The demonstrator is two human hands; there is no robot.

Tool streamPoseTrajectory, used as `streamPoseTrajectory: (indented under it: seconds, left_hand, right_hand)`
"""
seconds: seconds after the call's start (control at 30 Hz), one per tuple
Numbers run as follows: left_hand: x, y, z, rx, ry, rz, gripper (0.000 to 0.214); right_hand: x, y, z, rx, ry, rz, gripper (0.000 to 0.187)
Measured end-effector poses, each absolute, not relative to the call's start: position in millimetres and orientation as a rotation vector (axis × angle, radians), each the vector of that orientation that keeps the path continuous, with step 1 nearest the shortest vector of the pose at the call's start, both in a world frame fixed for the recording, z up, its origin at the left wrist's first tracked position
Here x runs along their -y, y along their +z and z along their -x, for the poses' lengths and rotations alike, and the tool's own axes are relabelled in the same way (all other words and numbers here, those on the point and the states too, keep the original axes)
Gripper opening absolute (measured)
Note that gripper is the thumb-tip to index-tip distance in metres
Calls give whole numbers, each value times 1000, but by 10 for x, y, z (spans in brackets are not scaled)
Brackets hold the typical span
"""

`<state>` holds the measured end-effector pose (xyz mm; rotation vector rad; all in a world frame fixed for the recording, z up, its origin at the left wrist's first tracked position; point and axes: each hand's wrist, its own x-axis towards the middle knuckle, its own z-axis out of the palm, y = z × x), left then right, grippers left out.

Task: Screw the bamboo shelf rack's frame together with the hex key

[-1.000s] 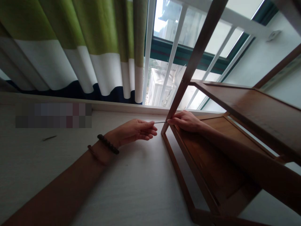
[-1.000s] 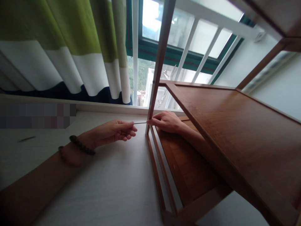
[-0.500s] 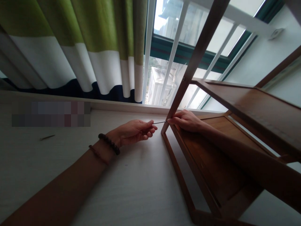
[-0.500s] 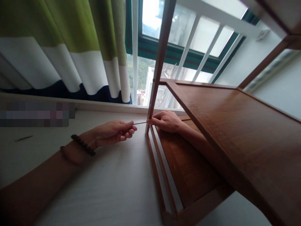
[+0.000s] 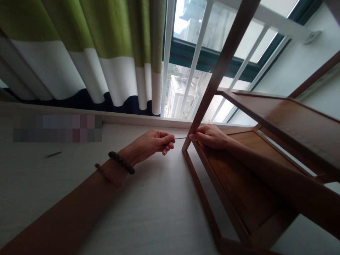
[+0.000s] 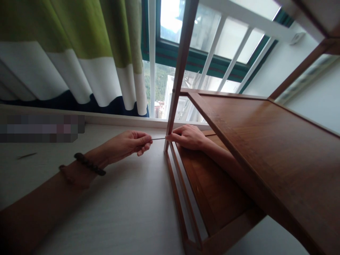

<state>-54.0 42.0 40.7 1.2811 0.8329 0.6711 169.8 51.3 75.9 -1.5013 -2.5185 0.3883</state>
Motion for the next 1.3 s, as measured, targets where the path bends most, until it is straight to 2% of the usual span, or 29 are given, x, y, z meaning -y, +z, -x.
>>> streamPoseTrajectory:
  seconds: [0.2, 0.47, 0.6, 0.73, 0.87, 0.97, 1.2, 1.3]
  left_hand:
    - [-413, 442, 571, -858, 770, -1753, 24]
    - [-342, 277, 561, -986, 1172, -2517, 23]
    - [-311, 200, 567, -943, 1220, -2766, 22]
    - [-261, 157, 505, -929, 1266, -2236, 28]
    - [-205, 196, 430, -841, 1150, -1651, 37]
    - [-215, 209, 431, -715, 1068, -1403, 37]
    - [-310, 154, 514, -718, 772, -1121, 33]
    - [-315, 166, 518, -747, 799, -1195, 27]
  right_hand:
    - [-513, 762, -1698, 2526, 409, 1496, 40]
    - [-527, 749, -1700, 2534, 409, 1474, 43]
    - [-529, 739, -1704, 2531, 399, 1468, 43]
    - [-528, 732, -1713, 2532, 367, 1458, 45]
    - [-533, 729, -1714, 2541, 374, 1426, 49]
    - [-536, 731, -1714, 2540, 367, 1429, 51]
    - [-523, 742, -1715, 2538, 383, 1448, 48]
    - [-523, 743, -1714, 2542, 373, 1458, 48]
